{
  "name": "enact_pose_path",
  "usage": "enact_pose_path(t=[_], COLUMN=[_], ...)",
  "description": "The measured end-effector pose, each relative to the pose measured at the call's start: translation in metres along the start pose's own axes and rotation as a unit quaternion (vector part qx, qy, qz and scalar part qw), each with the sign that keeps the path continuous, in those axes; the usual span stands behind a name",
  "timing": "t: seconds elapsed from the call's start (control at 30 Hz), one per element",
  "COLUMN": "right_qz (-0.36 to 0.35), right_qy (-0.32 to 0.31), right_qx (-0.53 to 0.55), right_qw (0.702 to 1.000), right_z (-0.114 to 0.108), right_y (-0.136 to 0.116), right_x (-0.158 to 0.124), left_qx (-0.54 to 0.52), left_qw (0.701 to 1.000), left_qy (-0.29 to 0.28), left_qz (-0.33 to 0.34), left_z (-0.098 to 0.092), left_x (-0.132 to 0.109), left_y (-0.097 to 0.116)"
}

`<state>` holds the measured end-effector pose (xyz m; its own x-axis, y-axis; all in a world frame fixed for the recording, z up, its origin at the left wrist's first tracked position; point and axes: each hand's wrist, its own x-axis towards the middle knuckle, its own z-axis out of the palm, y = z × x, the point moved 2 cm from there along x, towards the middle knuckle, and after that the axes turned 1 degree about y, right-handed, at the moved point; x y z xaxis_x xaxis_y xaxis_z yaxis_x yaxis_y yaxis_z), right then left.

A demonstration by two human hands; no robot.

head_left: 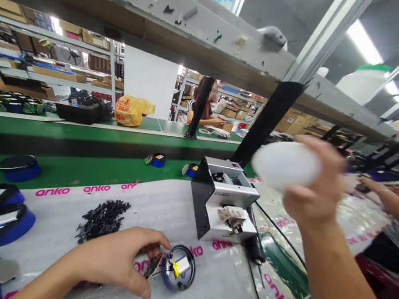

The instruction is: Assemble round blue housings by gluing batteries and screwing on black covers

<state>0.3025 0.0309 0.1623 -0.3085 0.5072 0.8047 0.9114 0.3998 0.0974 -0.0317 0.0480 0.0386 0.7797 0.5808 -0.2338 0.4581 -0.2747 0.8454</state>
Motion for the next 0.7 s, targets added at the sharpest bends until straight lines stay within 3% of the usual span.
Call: enact_pose_path(t=[0.17,0.27,0.4,0.5,0.6,0.7], right_qz=[-0.087,-0.081,-0.053,-0.056,0.068,0.179], right_qy=[-0.167,-0.163,-0.066,-0.126,-0.277,-0.307], right_qx=[0.009,0.016,0.048,0.122,0.244,0.296], right_qw=[0.982,0.983,0.995,0.983,0.927,0.887], right_z=[0.047,0.055,0.038,0.036,0.054,0.074], right_y=[0.019,0.010,-0.049,-0.109,-0.144,-0.146], right_x=[0.028,0.021,-0.005,-0.029,-0.051,-0.064], left_qx=[-0.196,-0.299,-0.343,-0.351,-0.314,-0.239], left_qw=[0.980,0.952,0.934,0.931,0.942,0.955], left_qy=[0.011,0.051,0.076,0.087,0.109,0.162], left_qz=[0.004,0.040,0.059,0.053,0.046,0.074], left_z=[0.006,0.012,0.017,0.021,0.026,0.031], left_x=[0.008,0.014,0.019,0.019,0.015,0.013], left_y=[-0.012,-0.016,-0.016,-0.012,-0.005,0.003])
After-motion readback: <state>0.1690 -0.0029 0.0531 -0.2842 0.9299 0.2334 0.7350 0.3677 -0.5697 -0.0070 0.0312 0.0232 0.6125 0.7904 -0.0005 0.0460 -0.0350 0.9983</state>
